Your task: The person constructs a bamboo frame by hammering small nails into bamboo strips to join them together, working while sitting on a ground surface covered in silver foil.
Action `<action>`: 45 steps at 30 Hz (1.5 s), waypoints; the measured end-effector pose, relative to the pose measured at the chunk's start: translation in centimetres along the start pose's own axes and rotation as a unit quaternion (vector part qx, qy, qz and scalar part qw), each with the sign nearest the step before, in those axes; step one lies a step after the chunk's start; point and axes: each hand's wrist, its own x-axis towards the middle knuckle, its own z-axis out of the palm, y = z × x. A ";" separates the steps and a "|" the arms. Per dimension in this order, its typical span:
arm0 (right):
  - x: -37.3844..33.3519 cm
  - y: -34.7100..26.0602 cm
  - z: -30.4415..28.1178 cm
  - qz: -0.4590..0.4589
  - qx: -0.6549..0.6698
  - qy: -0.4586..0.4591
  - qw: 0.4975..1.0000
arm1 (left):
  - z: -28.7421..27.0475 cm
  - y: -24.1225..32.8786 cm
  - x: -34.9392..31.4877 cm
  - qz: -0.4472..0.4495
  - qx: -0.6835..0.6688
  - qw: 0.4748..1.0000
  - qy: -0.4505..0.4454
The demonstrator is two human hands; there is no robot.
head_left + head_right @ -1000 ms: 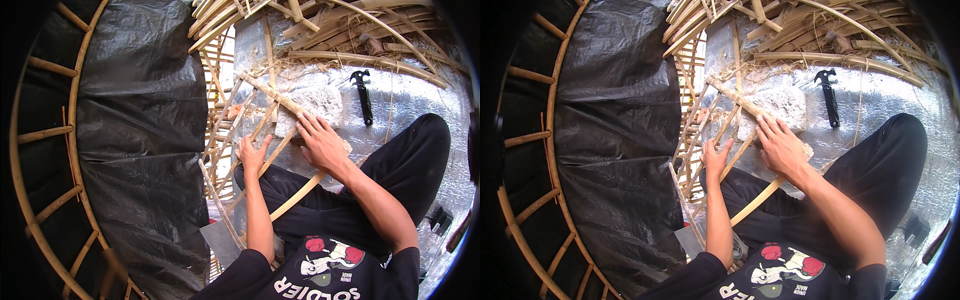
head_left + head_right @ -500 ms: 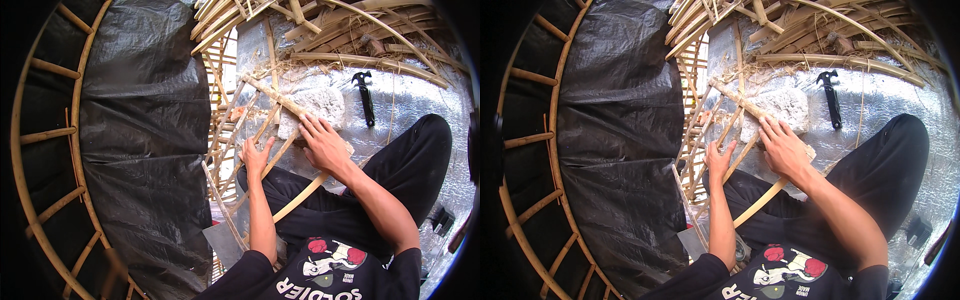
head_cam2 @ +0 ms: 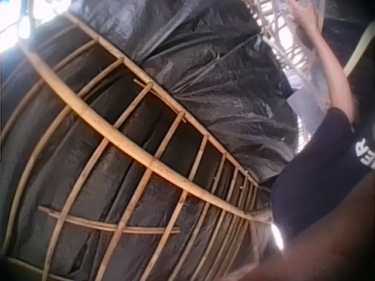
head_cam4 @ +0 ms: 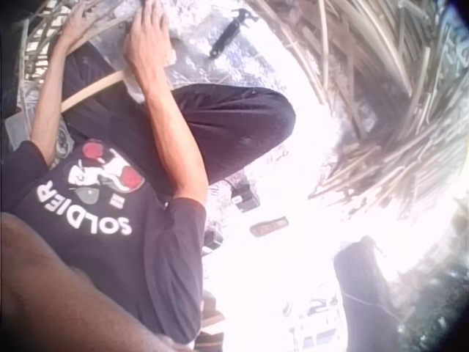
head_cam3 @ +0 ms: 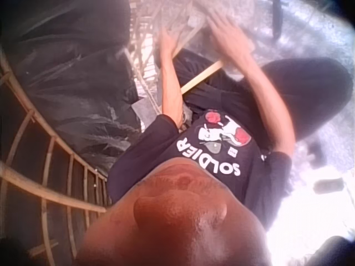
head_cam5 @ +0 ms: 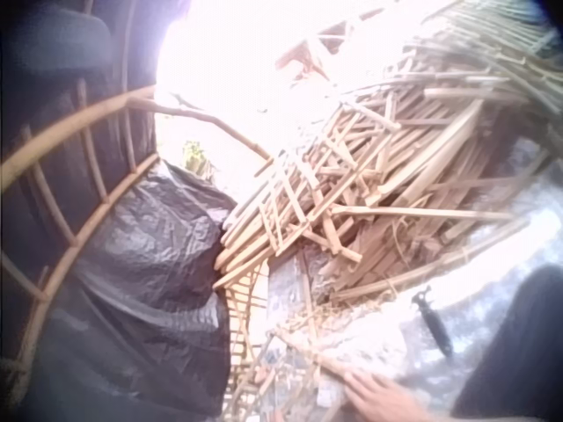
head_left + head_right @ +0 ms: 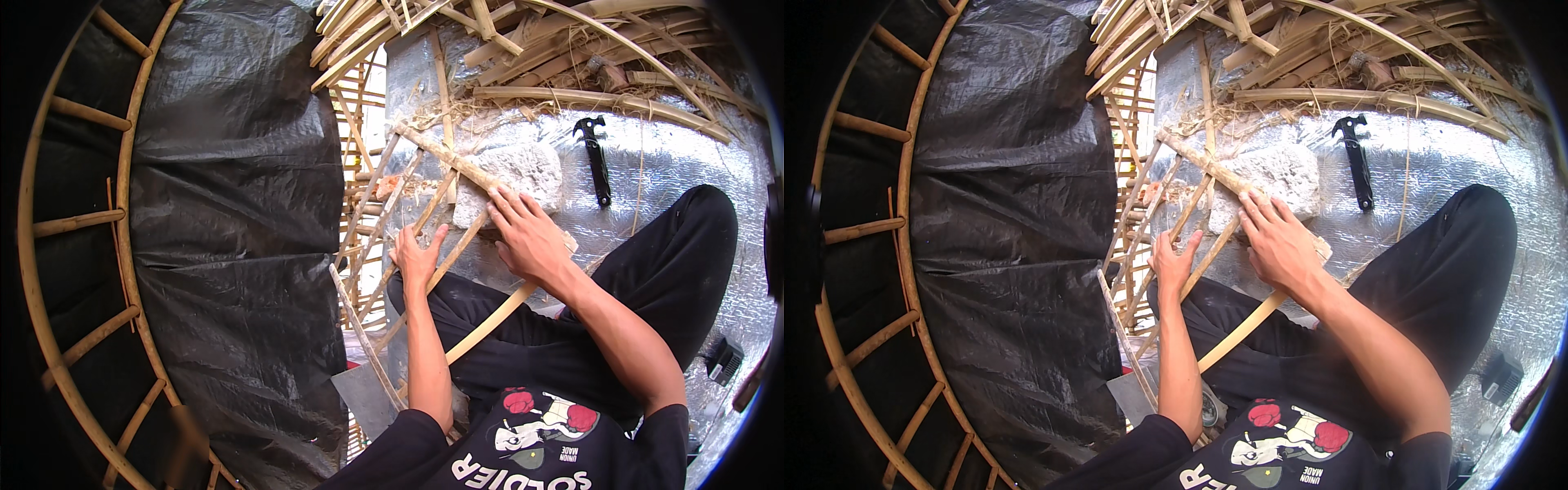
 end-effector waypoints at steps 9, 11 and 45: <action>0.0 0.0 0.1 0.006 -0.011 -0.016 1.000 | 0.1 -0.1 0.0 -0.006 0.003 1.000 -0.002; 0.0 0.1 0.2 0.005 -0.010 -0.014 1.000 | 0.0 0.1 0.0 -0.006 0.000 1.000 -0.005; 0.0 0.1 0.7 0.001 -0.013 0.009 1.000 | 0.2 -0.3 0.2 -0.003 0.014 1.000 -0.001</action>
